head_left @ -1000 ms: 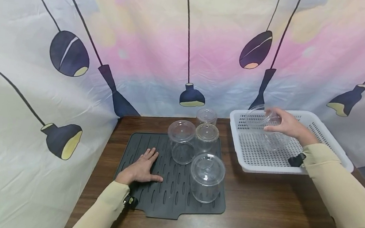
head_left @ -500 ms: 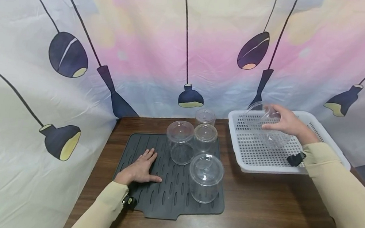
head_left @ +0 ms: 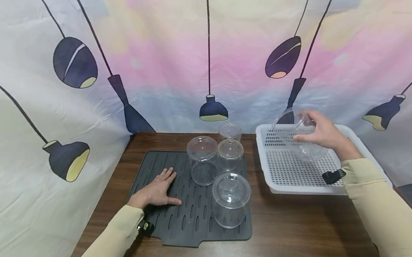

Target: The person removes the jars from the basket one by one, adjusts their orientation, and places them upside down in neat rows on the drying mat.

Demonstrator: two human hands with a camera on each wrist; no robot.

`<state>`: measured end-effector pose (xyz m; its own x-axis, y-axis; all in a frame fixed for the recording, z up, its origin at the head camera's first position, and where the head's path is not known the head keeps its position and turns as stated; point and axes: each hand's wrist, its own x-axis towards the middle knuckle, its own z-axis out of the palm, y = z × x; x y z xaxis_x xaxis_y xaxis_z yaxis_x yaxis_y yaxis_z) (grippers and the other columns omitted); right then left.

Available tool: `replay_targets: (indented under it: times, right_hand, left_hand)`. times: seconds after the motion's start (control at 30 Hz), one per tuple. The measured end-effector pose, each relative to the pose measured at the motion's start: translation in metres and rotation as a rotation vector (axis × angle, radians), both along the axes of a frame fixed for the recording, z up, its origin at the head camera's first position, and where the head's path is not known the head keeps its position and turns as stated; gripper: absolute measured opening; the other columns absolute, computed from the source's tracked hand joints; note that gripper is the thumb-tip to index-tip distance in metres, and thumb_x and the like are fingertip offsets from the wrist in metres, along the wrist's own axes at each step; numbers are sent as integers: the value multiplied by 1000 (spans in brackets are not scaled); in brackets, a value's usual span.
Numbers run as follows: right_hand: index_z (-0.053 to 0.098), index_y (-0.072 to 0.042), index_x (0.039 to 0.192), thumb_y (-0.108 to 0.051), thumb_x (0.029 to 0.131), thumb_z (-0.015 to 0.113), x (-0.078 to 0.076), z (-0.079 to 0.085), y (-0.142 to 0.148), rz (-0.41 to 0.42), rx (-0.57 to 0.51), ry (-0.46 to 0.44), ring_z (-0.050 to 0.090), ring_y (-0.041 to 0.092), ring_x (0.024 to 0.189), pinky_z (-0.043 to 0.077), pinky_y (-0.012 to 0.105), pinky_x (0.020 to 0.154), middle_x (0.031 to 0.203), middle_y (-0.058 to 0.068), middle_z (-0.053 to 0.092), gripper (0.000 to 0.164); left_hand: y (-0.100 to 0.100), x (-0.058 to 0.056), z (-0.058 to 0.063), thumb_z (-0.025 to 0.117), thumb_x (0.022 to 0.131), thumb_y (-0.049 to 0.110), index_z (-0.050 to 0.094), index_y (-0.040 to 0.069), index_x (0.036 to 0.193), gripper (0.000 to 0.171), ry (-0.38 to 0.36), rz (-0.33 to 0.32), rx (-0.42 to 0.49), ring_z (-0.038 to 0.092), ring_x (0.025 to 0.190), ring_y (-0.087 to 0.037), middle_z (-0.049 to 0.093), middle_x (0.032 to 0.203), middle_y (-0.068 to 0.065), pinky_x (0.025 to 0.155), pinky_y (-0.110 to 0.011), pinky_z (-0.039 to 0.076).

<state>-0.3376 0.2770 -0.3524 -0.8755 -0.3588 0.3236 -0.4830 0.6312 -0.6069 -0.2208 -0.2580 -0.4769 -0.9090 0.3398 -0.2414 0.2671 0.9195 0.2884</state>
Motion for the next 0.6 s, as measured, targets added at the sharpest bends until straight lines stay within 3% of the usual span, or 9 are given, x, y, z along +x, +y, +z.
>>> replay_targets:
  times: [0.17, 0.6]
  right_hand:
    - [51, 2, 134, -16, 68, 86, 4, 7, -3, -13, 1, 41, 51, 38, 113, 39, 56, 95, 128, 25, 53, 77]
    - [51, 2, 134, -16, 65, 88, 17, 32, -11, -15, -5, 108, 51, 36, 110, 40, 56, 91, 125, 24, 56, 81]
  left_hand:
    - [-1, 2, 1, 74, 76, 61, 27, 0, 153, 109, 1, 4, 10, 10, 149, -40, 13, 162, -20, 118, -56, 19]
    - [0, 3, 1, 74, 75, 61, 28, -1, 152, 109, 10, 11, 15, 12, 149, -41, 14, 161, -22, 117, -56, 21]
